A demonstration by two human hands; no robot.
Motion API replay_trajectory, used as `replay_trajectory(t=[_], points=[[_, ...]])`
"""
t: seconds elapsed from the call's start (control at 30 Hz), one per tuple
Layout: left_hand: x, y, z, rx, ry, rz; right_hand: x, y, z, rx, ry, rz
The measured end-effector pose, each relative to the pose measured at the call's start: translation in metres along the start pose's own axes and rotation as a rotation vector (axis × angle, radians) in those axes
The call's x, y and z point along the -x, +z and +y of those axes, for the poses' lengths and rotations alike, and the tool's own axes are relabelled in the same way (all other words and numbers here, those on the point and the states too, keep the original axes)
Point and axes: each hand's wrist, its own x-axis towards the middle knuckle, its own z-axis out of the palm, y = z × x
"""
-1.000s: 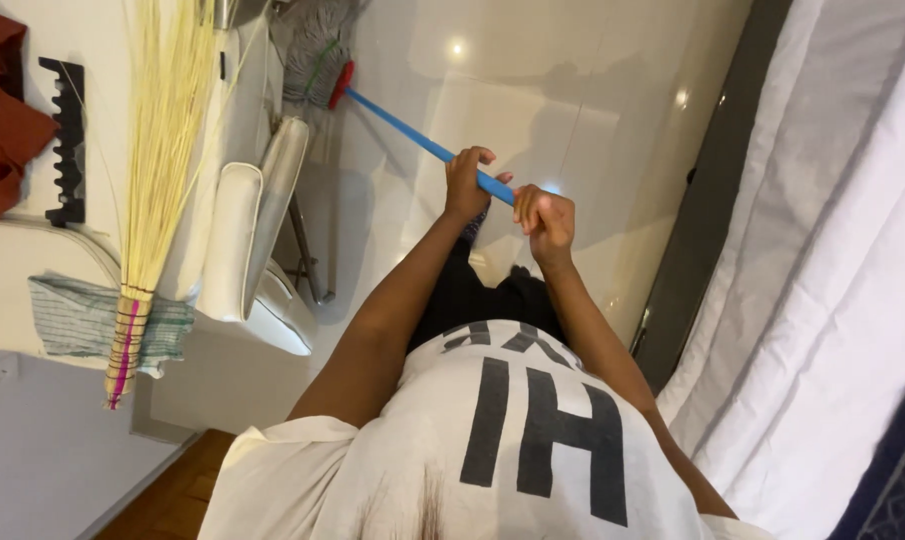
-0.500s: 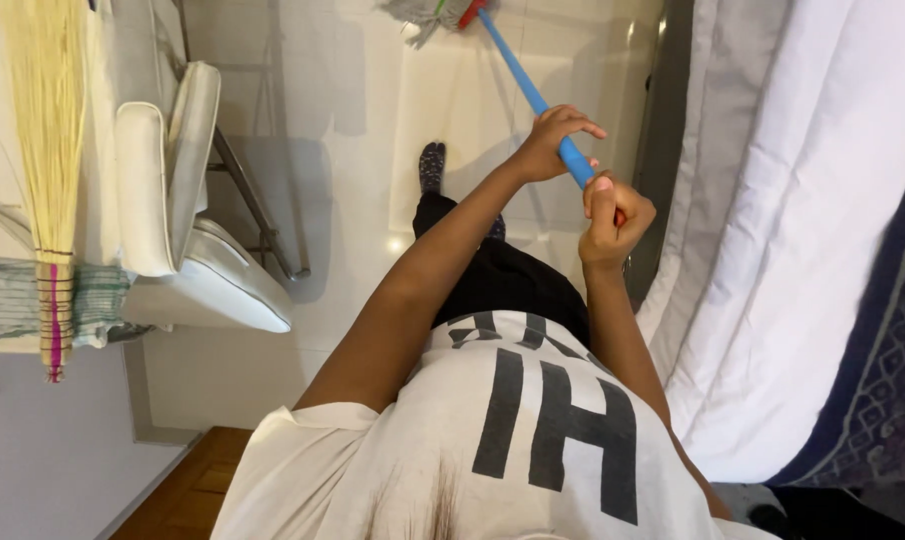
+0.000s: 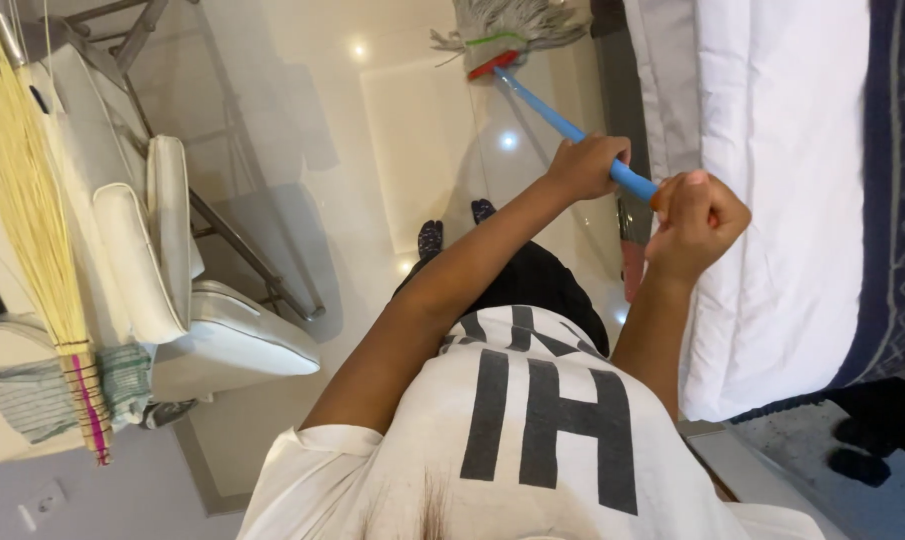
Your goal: The person mops a tiled floor using a blue-handled string mop. They move the mop back and forth across the floor, navigating around a white chair, a metal rack, and a bed with white linens. The person wears a white t-shirt and black pants while performing the task.
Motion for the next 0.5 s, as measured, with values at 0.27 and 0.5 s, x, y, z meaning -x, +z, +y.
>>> replay_trajectory(t=[0.27,0.5], points=[[0.108,-0.057,-0.066,0.092,-0.196,0.203,0.03,0.069,0.028,-0.228,0.288,-0.075],[0.241,-0.093,-0.183,0.23,-0.296,0.419,0.094,0.2,0.086,-0.43,0.349,-0.318]])
